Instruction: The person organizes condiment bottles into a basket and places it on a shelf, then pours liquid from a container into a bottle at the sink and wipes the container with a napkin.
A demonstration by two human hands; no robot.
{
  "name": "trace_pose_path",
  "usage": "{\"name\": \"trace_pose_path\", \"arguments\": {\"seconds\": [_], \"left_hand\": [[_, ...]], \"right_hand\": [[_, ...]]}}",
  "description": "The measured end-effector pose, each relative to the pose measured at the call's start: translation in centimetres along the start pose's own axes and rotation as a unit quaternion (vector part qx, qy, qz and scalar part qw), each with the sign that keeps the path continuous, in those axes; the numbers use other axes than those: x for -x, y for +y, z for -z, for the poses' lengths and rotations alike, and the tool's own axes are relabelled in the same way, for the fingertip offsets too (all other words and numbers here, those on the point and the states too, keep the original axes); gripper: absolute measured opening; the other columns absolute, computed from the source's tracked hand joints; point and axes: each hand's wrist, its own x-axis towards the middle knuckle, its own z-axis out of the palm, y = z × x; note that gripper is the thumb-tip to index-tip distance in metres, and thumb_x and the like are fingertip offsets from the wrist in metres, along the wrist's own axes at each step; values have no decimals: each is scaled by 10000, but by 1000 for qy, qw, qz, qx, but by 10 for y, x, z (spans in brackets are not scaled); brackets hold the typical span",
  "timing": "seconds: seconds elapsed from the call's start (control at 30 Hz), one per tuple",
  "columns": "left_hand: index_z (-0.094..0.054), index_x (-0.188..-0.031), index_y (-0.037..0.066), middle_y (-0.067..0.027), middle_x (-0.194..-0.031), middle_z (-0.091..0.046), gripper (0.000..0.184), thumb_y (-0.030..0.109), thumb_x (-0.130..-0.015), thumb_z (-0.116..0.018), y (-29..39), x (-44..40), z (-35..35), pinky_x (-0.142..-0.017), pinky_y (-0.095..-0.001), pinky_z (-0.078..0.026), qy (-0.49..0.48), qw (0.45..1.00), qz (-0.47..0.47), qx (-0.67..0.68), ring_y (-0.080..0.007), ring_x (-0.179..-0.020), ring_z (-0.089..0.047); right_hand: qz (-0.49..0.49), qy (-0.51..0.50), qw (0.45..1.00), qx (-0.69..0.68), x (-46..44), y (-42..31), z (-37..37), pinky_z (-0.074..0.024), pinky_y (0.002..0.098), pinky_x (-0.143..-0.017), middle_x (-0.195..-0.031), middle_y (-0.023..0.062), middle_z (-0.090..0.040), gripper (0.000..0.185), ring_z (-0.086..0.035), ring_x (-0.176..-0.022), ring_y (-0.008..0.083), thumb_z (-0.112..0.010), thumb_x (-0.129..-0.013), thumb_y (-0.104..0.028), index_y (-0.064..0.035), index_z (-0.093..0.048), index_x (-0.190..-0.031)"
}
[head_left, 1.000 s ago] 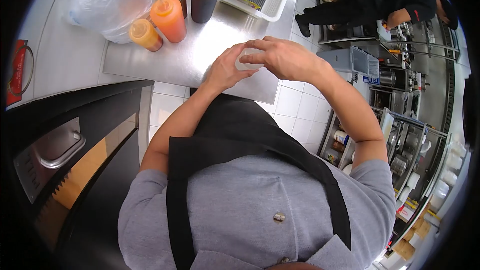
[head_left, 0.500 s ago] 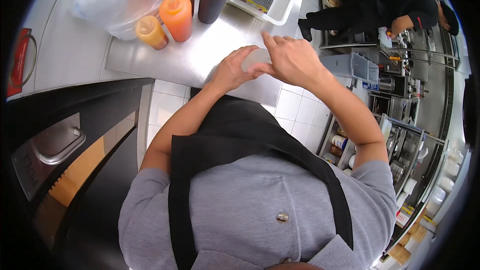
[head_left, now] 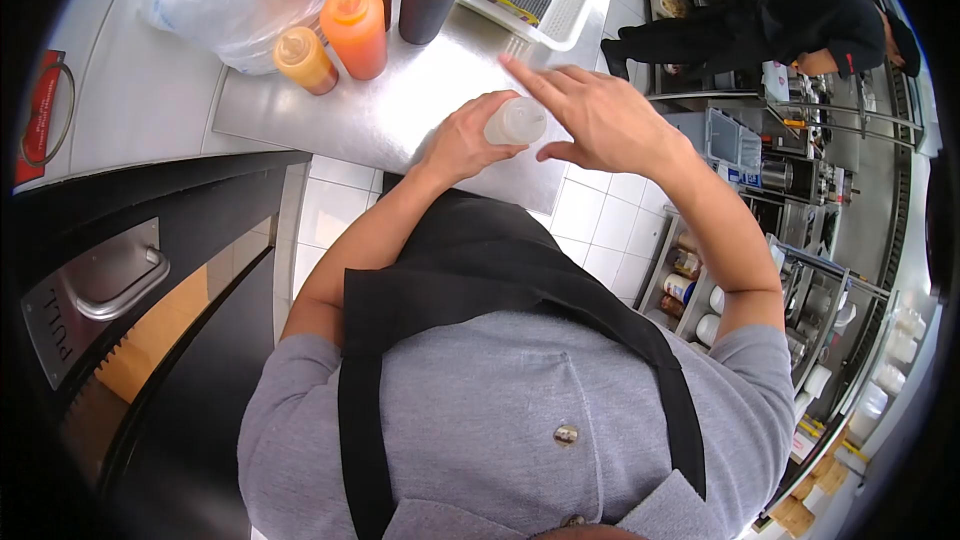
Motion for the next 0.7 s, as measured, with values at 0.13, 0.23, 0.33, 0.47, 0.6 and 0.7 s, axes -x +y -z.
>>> {"name": "trace_pose_path", "arguments": {"seconds": [0.13,0.23,0.33,0.47,0.6,0.7], "left_hand": [[-558,-1353,82,-162,-1289,-639,718,237,-727,-873,-5,-1,-2,-1011,-432,-499,-5,1000,-3,2,-352,-1196,-608],[-561,-1351,78,-161,-1300,-636,708,241,-733,-867,-1,-1,1,-1012,-431,-496,-17,999,19,19,-350,-1203,-606],[-567,-1346,76,-163,-1312,-632,702,255,-737,-867,2,-1,1,-1019,-426,-493,-33,997,64,4,-345,-1216,-602],[-573,-1341,75,-170,-1303,-636,704,271,-736,-874,2,-1,1,-1023,-426,-491,-25,999,39,11,-344,-1225,-600],[-572,-1341,77,-168,-1313,-632,717,279,-726,-881,1,0,0,-1035,-427,-486,-36,997,73,-14,-341,-1240,-593],[-556,-1362,56,-183,-1312,-636,758,261,-714,-890,2,-2,2,-1029,-414,-491,-42,997,63,-28,-342,-1226,-607]], "right_hand": [[-127,-212,969,-24,-2,-12,12,-550,453,-768,-911,185,-696,1042,-703,-870,329,-809,-808,-380,-62,-208,-1597],[-5,12,999,-35,9,4,-9,-551,443,-750,-879,180,-699,1020,-706,-845,327,-792,-825,-392,-71,-210,-1599],[78,72,988,-112,7,1,-17,-544,462,-872,-1064,221,-684,1082,-680,-984,380,-841,-783,-272,-140,-165,-1617],[-206,-238,946,-82,-5,-13,14,-540,447,-915,-1149,180,-679,1014,-656,-1088,364,-831,-782,-261,-118,-238,-1592],[124,130,983,-44,1,8,-35,-565,425,-833,-1137,189,-679,943,-671,-1053,351,-770,-849,-376,-93,-249,-1582],[7,-66,997,-36,-9,-9,-4,-569,426,-833,-1206,189,-644,912,-658,-1081,330,-779,-838,-348,-99,-279,-1559]]}}
